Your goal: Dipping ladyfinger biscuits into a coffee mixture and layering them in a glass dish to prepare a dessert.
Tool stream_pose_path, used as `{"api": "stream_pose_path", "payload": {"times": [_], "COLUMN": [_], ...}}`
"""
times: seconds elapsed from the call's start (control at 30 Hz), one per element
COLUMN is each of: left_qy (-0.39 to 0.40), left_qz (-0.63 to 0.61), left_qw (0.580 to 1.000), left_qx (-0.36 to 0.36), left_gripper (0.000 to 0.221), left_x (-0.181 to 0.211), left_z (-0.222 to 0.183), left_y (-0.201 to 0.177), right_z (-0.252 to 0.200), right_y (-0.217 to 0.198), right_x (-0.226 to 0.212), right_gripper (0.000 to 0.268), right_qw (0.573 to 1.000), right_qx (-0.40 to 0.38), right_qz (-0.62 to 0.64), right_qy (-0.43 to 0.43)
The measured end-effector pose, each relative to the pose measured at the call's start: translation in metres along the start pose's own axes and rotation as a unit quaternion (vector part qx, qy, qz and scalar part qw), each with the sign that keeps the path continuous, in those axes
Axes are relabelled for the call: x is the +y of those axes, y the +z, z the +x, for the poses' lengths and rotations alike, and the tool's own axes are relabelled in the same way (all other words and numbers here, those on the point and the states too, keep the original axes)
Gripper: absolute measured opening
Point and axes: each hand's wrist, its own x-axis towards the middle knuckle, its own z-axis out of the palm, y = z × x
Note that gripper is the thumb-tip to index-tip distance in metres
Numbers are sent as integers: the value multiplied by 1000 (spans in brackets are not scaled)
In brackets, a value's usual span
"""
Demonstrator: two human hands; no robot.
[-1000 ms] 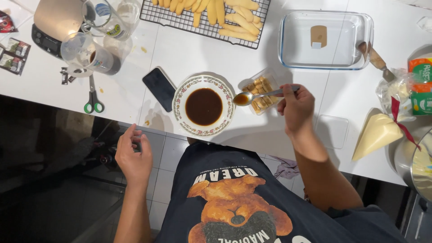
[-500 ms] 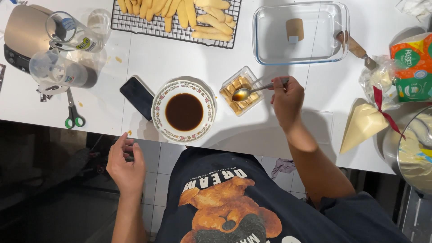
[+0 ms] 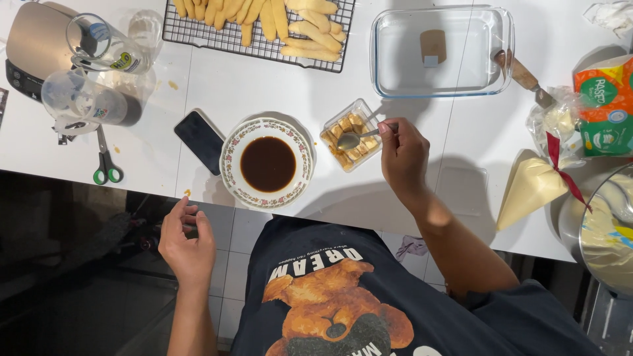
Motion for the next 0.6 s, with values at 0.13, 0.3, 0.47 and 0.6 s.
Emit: {"api": "stream_pose_path", "payload": {"times": [0.13,0.3,0.47,0.6], "left_qy": [-4,0,5,12], "left_qz": [-4,-9,-13,-4], "left_qw": [1000,1000,1000,1000], "left_qx": [-3,-2,3,9], "left_gripper": [34,34,33,33], "left_x": [0,-1,-18,-36], "left_z": [2,4,6,9], "left_y": [0,-3,-7,-15], "right_z": [-5,-28,-58,-71], "right_y": [-4,23,63,84], "right_x": [-20,-69,-88,-73], "right_gripper": [22,18,22,23], "right_qw": [999,977,957,958], "right_qx": [30,28,-31,-35], "right_qz": [11,143,141,119], "right_qy": [-7,157,250,260]}}
